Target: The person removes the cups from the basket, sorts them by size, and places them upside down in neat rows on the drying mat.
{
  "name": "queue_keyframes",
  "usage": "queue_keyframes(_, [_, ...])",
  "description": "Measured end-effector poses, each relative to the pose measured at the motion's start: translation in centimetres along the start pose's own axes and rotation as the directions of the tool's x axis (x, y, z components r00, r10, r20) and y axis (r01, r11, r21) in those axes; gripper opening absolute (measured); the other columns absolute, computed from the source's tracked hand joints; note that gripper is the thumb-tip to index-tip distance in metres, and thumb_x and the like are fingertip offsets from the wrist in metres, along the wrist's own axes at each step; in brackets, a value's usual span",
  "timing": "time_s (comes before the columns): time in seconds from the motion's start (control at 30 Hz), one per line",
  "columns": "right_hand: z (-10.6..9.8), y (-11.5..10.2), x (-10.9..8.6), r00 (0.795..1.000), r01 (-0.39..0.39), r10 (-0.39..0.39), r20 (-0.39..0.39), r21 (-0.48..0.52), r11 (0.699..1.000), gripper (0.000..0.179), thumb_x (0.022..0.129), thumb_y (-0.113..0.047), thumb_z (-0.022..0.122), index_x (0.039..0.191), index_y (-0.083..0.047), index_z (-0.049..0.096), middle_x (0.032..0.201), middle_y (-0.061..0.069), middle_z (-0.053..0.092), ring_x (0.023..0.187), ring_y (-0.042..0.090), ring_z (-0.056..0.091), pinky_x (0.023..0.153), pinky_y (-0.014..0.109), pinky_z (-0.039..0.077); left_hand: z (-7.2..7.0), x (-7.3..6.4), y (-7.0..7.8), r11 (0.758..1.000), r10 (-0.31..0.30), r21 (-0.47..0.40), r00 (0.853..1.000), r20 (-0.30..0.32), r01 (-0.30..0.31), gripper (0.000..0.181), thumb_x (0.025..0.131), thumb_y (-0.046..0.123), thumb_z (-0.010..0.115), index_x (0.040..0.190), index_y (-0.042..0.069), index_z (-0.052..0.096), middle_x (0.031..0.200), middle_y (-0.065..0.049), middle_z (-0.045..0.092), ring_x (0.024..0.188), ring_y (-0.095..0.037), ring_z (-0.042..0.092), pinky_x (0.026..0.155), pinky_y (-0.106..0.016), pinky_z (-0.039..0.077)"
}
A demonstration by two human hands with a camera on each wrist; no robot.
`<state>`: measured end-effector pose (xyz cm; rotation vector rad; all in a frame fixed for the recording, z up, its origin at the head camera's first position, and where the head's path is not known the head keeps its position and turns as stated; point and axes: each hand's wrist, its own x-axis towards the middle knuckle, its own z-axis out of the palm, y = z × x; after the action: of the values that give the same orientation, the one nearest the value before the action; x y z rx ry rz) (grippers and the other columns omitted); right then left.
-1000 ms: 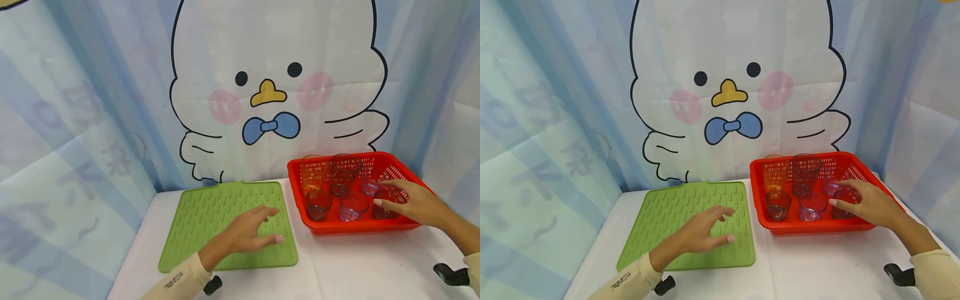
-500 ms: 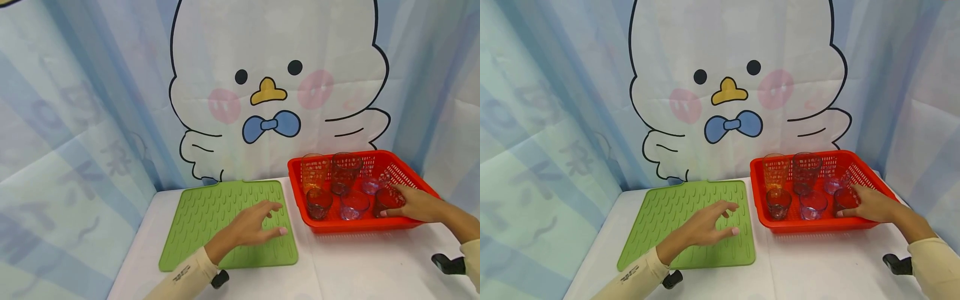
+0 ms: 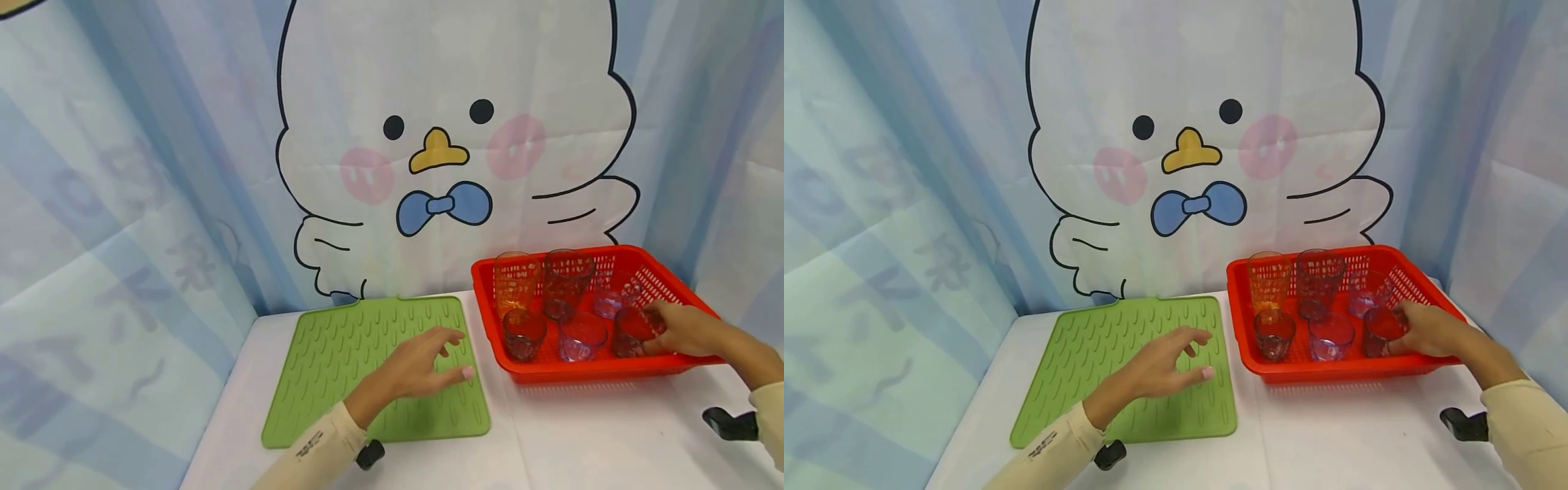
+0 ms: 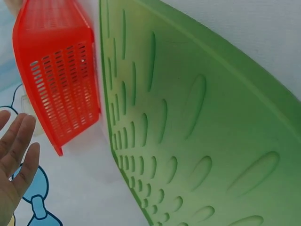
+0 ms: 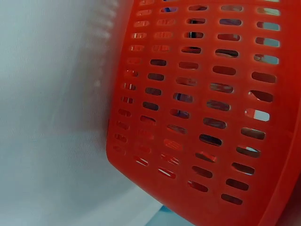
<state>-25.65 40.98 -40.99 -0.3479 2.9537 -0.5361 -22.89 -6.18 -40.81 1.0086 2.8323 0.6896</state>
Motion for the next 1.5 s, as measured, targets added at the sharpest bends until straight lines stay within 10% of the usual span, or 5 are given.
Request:
queue_keyframes(0.93, [-1.7, -5.0, -2.2, 0.968, -0.043, 0.047, -0.245, 0.021, 0.999, 0.095, 0.074, -0.045, 0.087, 0.136, 0.01, 0.041, 0.119, 0.04, 0.056, 0.099, 0.053, 0.056, 0.068, 0.059, 0.057, 0.3, 3.7, 2.8, 0.991, 0.133, 0.022, 0.984, -0.117, -0.131, 0.062, 0.095, 0.06, 0.055, 0.14, 0.016, 0.055, 0.126, 0.001, 0.062, 0.108, -0.011, 0.058, 0.087, -0.026, 0.052])
queue_keyframes(1.27, [-2.4, -10.4, -4.2, 0.951, -0.001, 0.03, -0.308, 0.095, 0.996, 0.092, 0.075, -0.051, 0.085, 0.141, -0.002, 0.044, 0.087, 0.01, 0.066, 0.069, 0.018, 0.058, 0.051, 0.029, 0.047, 0.5, 3.8, 3.0, 0.977, 0.206, -0.019, 0.962, -0.181, -0.213, 0.065, 0.094, 0.053, 0.061, 0.144, 0.013, 0.05, 0.134, -0.004, 0.059, 0.118, -0.015, 0.056, 0.099, -0.032, 0.049])
queue_keyframes(1.5, [-1.3, -14.3, -5.7, 0.918, 0.153, -0.115, -0.38, 0.071, 0.986, 0.08, 0.071, -0.047, 0.09, 0.133, -0.011, 0.054, 0.085, -0.001, 0.063, 0.066, 0.004, 0.054, 0.052, 0.023, 0.047, 0.2, 3.5, 4.4, 0.959, 0.239, -0.117, 0.96, -0.148, -0.257, 0.074, 0.093, 0.05, 0.064, 0.152, 0.012, 0.039, 0.148, -0.002, 0.051, 0.134, -0.014, 0.049, 0.11, -0.035, 0.044])
